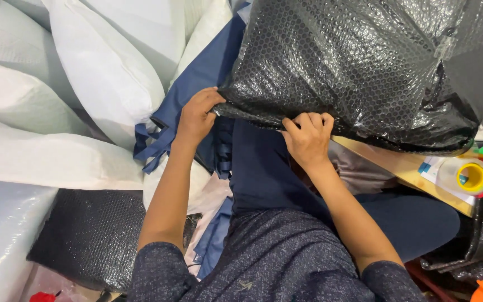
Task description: Wrapping a foam cushion in black bubble wrap and securing it with tape.
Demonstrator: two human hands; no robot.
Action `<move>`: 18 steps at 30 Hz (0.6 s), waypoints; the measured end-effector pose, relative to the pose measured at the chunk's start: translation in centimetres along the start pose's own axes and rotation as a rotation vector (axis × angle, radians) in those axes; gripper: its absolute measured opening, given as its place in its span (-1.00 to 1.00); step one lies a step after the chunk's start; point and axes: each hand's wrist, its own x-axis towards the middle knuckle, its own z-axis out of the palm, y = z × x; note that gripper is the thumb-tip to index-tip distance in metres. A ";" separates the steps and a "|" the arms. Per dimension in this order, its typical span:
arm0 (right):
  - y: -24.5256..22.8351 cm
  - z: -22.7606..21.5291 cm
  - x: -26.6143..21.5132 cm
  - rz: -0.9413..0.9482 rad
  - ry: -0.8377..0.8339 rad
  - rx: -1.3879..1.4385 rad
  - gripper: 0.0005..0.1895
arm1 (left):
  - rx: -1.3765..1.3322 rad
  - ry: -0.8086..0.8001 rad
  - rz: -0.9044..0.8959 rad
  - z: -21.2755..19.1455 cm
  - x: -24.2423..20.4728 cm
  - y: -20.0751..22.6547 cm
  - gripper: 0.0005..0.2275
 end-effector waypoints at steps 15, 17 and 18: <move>-0.3 1.5 -0.4 0.145 -0.004 0.036 -0.87 | -0.420 0.177 -0.535 3.1 1.2 1.3 -0.77; -0.4 1.4 -0.1 0.174 -0.008 0.055 -0.87 | -0.477 0.213 -0.609 3.8 1.1 1.3 -0.77; -0.4 1.3 0.0 0.200 -0.013 0.074 -0.86 | -0.535 0.254 -0.686 4.2 1.1 1.4 -0.77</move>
